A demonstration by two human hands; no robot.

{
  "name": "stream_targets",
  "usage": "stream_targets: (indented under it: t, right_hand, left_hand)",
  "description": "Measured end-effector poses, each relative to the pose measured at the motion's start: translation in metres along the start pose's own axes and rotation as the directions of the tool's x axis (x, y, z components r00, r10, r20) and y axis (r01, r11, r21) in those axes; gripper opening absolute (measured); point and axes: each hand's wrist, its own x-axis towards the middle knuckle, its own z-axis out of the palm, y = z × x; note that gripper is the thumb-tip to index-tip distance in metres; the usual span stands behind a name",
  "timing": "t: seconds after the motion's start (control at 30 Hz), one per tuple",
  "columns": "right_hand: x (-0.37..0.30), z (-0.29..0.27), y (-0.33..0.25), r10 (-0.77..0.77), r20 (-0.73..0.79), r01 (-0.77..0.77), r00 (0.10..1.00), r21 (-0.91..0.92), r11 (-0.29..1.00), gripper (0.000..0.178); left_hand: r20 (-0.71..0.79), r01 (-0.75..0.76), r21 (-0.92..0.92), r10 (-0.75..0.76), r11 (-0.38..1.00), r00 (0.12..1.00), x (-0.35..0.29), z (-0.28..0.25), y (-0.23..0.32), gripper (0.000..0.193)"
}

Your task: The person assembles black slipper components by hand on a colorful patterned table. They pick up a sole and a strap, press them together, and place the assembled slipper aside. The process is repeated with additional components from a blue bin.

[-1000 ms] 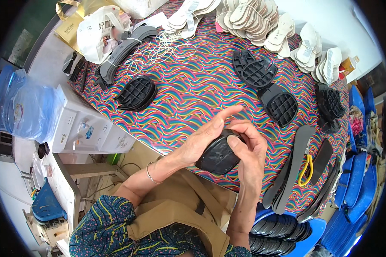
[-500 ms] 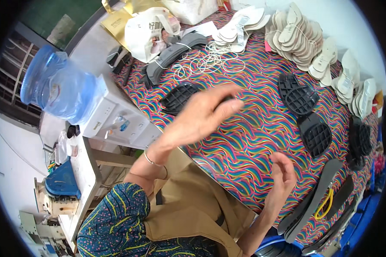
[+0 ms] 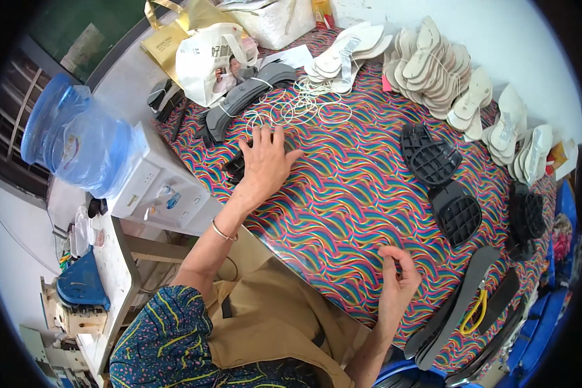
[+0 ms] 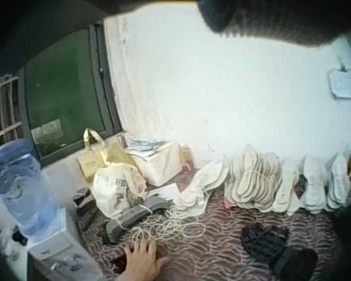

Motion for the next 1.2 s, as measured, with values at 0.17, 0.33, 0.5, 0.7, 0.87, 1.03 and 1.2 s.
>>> stream_targets:
  t: [0.17, 0.33, 0.5, 0.7, 0.87, 1.03, 1.2]
  right_hand:
    - [0.000, 0.002, 0.002, -0.025, 0.012, 0.025, 1.000, -0.015, 1.000, 0.009]
    - [-0.001, -0.001, -0.001, -0.080, -0.017, 0.079, 0.997, -0.068, 0.995, 0.010]
    - [-0.003, -0.018, -0.005, -0.117, -0.063, 0.104, 0.991, -0.180, 0.978, 0.017]
    - [-0.030, -0.098, -0.020, -0.363, -0.362, 0.038, 0.859, -0.662, 0.749, 0.015]
    - [-0.032, -0.145, -0.006, -0.359, -0.343, -0.193, 0.868, -0.899, 0.392, 0.031]
    - [-0.034, -0.149, 0.013, -0.441, -0.318, -0.160, 0.840, -0.920, 0.358, 0.037]
    - [-0.035, -0.147, 0.017, -0.466, -0.362, -0.191, 0.807, -0.908, 0.373, 0.032]
  left_hand:
    - [0.119, 0.053, -0.259, -0.023, 0.964, 0.993, 0.005, -0.021, -0.009, 0.079]
    - [-0.094, -0.134, -0.404, 0.105, 0.905, 0.990, 0.018, -0.040, -0.015, 0.068]
    - [-0.110, -0.192, -0.719, 0.163, 0.668, 0.980, 0.003, -0.058, 0.016, 0.043]
    - [0.065, -0.051, -0.949, 0.349, 0.312, 0.935, -0.031, -0.085, 0.106, 0.027]
    - [0.003, -0.051, -0.996, 0.596, 0.075, 0.803, -0.056, -0.087, 0.162, 0.023]
    - [-0.067, -0.094, -0.996, 0.723, -0.003, 0.688, -0.071, -0.089, 0.201, 0.024]
    - [-0.146, -0.164, -0.985, 0.765, -0.053, 0.627, -0.083, -0.081, 0.237, 0.023]
